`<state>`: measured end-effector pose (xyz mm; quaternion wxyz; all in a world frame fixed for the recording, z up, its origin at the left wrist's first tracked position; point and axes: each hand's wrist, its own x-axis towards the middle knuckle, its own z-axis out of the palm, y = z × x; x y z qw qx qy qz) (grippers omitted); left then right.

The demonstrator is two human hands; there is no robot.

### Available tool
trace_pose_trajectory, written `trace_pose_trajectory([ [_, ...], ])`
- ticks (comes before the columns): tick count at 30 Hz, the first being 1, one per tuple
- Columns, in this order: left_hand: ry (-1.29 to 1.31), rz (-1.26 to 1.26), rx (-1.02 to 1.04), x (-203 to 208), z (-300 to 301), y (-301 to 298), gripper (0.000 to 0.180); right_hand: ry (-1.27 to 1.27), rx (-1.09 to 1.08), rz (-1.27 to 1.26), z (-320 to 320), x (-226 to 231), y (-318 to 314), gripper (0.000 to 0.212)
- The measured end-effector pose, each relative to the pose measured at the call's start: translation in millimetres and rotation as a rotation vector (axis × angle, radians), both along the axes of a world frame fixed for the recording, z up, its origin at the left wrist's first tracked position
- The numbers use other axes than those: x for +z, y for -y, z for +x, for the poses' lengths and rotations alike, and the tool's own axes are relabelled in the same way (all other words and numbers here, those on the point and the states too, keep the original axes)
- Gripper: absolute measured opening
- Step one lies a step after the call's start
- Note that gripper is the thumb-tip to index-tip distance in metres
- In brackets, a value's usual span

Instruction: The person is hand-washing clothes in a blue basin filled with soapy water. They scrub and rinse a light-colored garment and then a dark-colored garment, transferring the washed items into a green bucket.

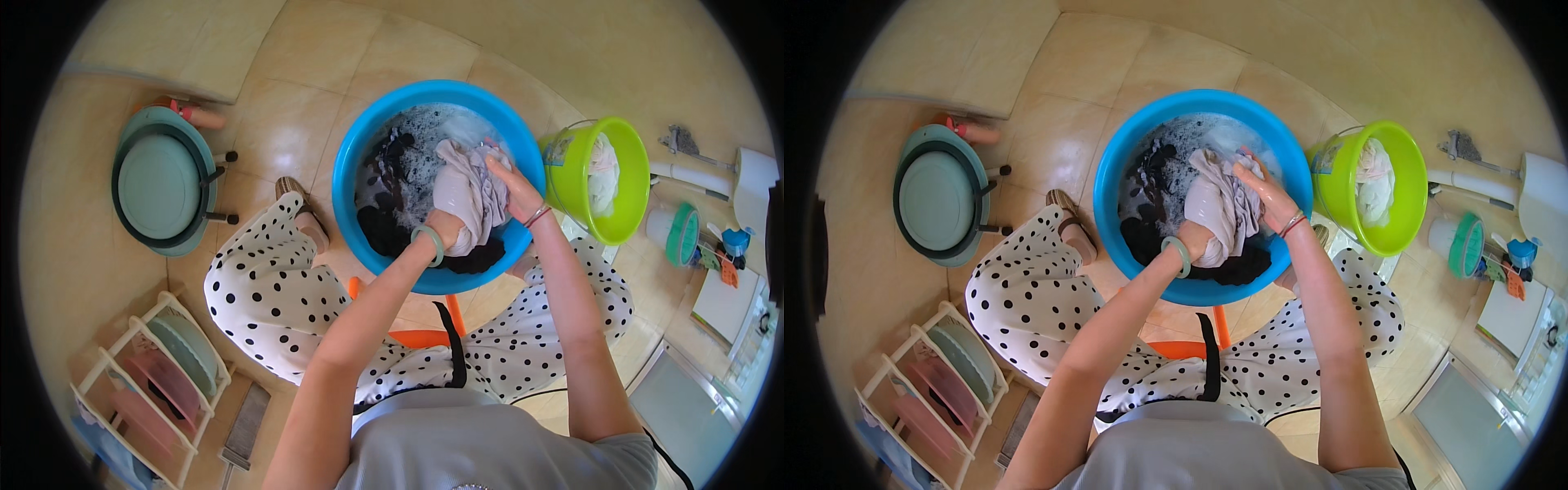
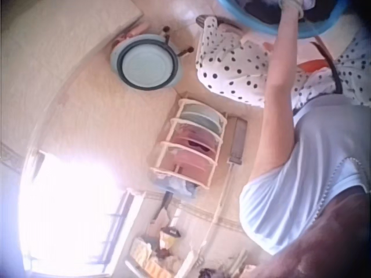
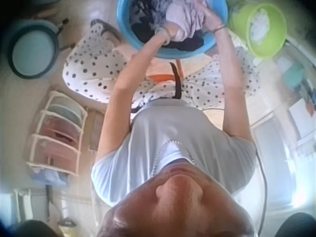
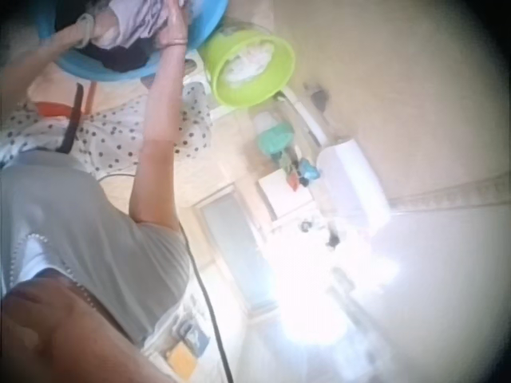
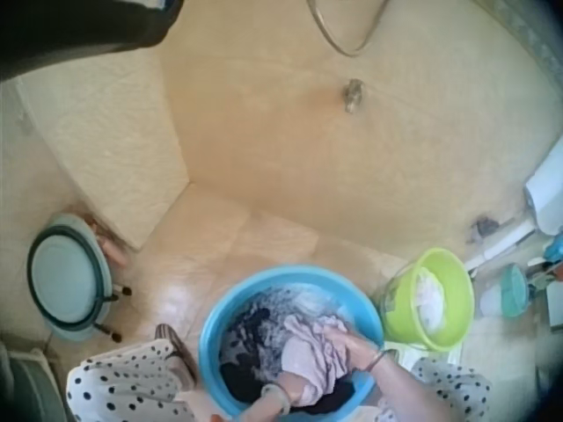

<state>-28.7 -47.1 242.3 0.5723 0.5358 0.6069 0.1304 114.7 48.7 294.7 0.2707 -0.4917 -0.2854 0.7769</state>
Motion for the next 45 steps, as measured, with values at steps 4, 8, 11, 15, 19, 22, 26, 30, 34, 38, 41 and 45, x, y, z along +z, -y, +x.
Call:
trace_pose_trajectory([
  [4, -0.244, -0.007, -0.172, 26.5, 2.1, -22.9, 0.047, 0.27, 0.244, 0.202, 9.3, 7.1, 1.7, 0.076],
  [8, -0.512, -0.102, -0.315, 50.3, 1.3, -29.5, 0.033, 0.503, 0.155, 0.359, -12.6, -13.4, 24.8, 0.068],
  [11, -0.463, -0.007, -0.143, 53.2, -3.9, -22.5, 0.031, 0.543, -0.209, 0.337, -8.0, -45.8, 36.9, 0.044],
  [15, 0.094, 0.315, 0.523, 32.7, -17.3, -7.5, 0.042, 0.386, -0.645, 0.299, 6.9, -61.6, 26.8, 0.046],
  [19, 0.691, -0.392, 1.057, 55.7, -18.3, -8.9, 0.068, 0.15, -0.801, 0.372, -2.0, -15.6, 20.4, 0.044],
  [22, 1.051, -0.662, 1.154, 78.2, -5.1, -9.3, 0.076, 0.223, -0.667, 0.286, -3.8, -10.0, 36.2, 0.043],
  [26, 0.708, 0.048, 1.111, 78.5, -5.0, -22.0, 0.066, -0.261, -0.498, 0.001, -7.7, 18.4, 49.6, 0.045],
  [30, 0.359, 0.582, 0.691, 111.9, -4.6, -26.9, 0.064, -0.361, -0.428, -0.09, -1.0, 28.8, 36.7, 0.047],
  [34, 0.119, 0.957, 0.282, 138.5, -12.9, -28.0, 0.053, -0.356, -0.16, -0.177, 13.0, 31.4, 22.5, 0.042],
  [38, 0.184, 1.162, -0.136, 156.5, -8.4, -27.1, 0.039, -0.339, 0.012, -0.178, 3.6, 30.1, 19.7, 0.039],
  [41, 0.212, 1.287, -0.283, 167.3, -9.1, -18.0, 0.028, -0.261, 0.181, -0.077, -6.3, 31.8, 18.1, 0.038],
  [45, 0.165, 1.453, -0.4, 157.6, -6.9, -5.8, 0.024, 0.048, 0.326, 0.085, -22.0, 56.3, 7.7, 0.032],
])
